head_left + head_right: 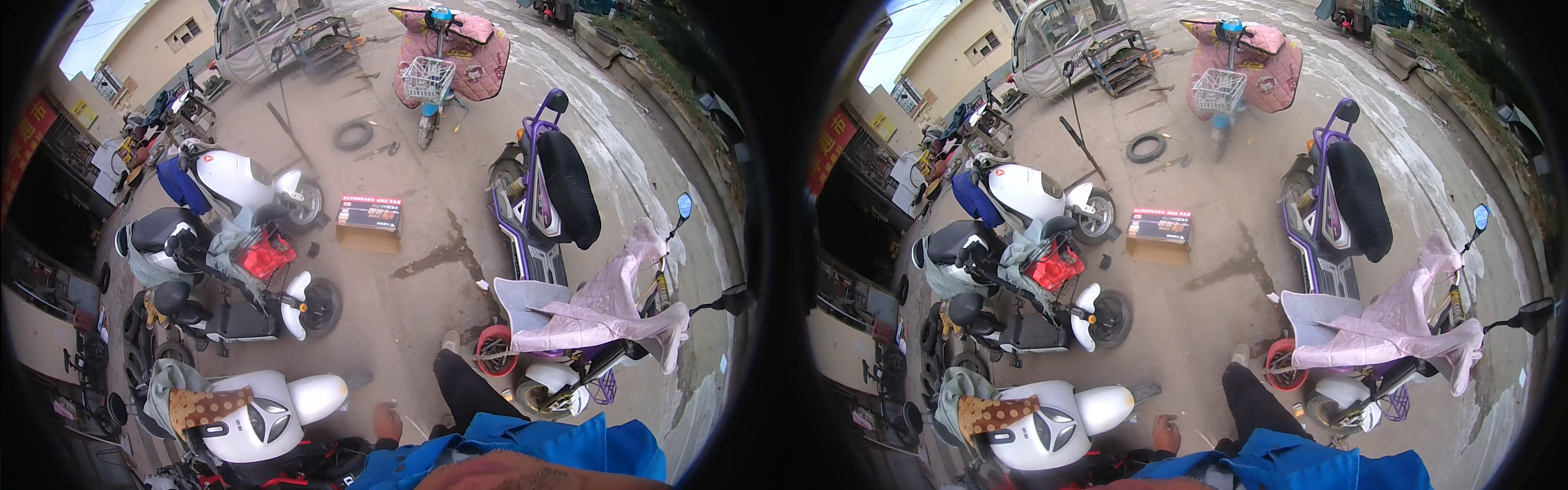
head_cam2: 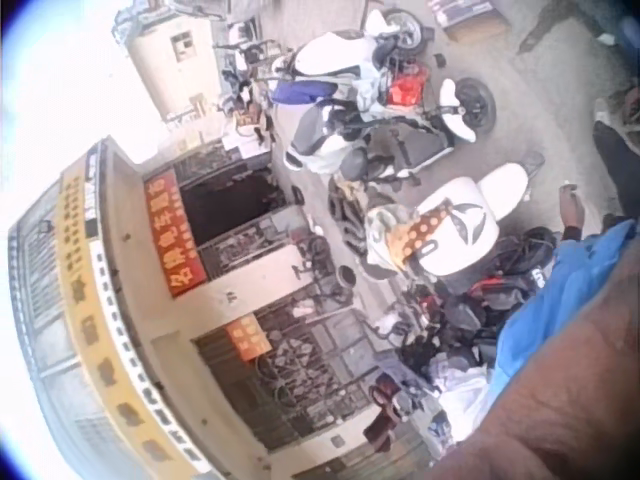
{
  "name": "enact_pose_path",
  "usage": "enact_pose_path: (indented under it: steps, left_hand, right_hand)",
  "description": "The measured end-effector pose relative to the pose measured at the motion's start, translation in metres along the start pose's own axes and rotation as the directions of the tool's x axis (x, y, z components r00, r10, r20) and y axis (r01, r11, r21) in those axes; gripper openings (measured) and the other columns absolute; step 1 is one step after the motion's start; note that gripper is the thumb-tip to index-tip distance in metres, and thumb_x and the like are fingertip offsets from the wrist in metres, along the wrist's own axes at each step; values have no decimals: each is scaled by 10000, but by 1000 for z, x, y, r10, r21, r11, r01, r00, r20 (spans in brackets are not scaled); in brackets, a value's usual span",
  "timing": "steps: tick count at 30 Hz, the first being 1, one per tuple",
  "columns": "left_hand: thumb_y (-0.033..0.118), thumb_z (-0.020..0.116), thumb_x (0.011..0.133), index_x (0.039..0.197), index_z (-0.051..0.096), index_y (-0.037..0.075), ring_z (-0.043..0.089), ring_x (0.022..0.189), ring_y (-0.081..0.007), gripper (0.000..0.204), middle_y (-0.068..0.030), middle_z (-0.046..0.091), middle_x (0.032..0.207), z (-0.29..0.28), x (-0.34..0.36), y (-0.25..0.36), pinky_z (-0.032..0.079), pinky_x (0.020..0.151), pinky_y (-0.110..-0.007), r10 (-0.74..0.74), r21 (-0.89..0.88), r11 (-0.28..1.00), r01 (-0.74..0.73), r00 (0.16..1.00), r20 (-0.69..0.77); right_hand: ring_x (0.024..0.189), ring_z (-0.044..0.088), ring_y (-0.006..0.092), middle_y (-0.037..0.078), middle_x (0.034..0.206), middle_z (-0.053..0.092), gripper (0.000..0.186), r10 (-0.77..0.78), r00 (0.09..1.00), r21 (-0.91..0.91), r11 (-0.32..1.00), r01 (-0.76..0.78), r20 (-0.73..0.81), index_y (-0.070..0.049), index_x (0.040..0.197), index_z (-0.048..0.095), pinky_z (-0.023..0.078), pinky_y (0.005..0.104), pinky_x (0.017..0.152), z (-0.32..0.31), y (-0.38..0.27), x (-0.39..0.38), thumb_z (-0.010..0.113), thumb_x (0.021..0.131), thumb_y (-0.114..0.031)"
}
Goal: The person works on a scooter's front wheel area, using a cordless drill to tighten fasteners on the fender and fork. They then retrieve a thin metal rod from a tool cart and insert it into the wheel hub, followed by using pliers to adjust components. The person walks around the workshop, picks up a bucket, and pours its contents into a basin.
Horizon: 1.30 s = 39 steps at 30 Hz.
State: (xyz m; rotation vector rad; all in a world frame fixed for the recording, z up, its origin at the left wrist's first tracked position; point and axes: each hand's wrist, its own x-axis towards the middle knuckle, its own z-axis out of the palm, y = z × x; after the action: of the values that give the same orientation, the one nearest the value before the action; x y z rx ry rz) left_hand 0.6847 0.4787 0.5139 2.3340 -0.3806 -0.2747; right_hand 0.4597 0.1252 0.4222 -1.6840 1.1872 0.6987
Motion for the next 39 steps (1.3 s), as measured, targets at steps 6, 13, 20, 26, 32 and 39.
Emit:
enact_pose_path:
  steps: [6, 13, 20, 26, 32, 39]
  left_hand:
    - [24, 694, 806, 1067, 776, 69, 725, 938, -339, 277, -179, 750, 1031, -16, 95, -31, 584, 849, -438, -586, 255, 795, 551, 806, 84]
    - [50, 724, 816, 1056, 777, 53, 736, 940, -341, 245, -185, 762, 1020, 36, 187, -26, 589, 853, -440, -684, 190, 720, 668, 729, 30]
    - [76, 753, 827, 1045, 779, 38, 747, 942, -344, 223, -190, 774, 1010, 57, 387, -6, 593, 858, -441, -653, 206, 743, 637, 757, 17]
    - [99, 778, 835, 1035, 781, 24, 757, 943, -346, 213, -195, 784, 1000, 40, 617, 36, 596, 861, -443, -504, 284, 822, 494, 863, -43]
    - [64, 762, 847, 1023, 771, 34, 755, 950, -353, 179, -187, 787, 1004, 76, 825, 68, 595, 876, -440, -453, 16, 892, 453, 892, -14]
    - [204, 821, 788, 1002, 779, 10, 767, 964, -339, 292, -193, 797, 995, 176, 838, 103, 599, 870, -444, -569, -31, 822, 568, 823, -4]
  right_hand:
    - [1046, 763, 387, 201, 1160, 779, 255, -172, 984, 26, 984, 174, -46, -120, 1102, 832, 612, 469, 934, -102, -205, 92, 728, 897, -230]
    - [1048, 760, 393, 202, 1167, 777, 258, -126, 992, -41, 991, 125, -27, -117, 1107, 829, 610, 473, 935, -215, -308, 176, 718, 903, -229]
    - [1050, 758, 399, 204, 1175, 775, 261, -17, 999, -16, 1000, 16, -40, -114, 1112, 826, 609, 477, 936, -294, -393, 247, 708, 909, -227]
    - [1052, 756, 404, 205, 1181, 773, 263, 57, 997, 79, 995, -53, -48, -111, 1116, 824, 608, 481, 936, -355, -463, 288, 699, 915, -226]
    - [1054, 754, 409, 206, 1187, 771, 266, 123, 992, 58, 991, -123, 16, -109, 1121, 821, 606, 484, 937, -416, -538, 360, 690, 920, -225]
    - [1056, 751, 414, 207, 1194, 769, 270, 87, 996, -127, 988, -84, 18, -105, 1126, 818, 605, 489, 937, -552, -647, 495, 680, 926, -223]
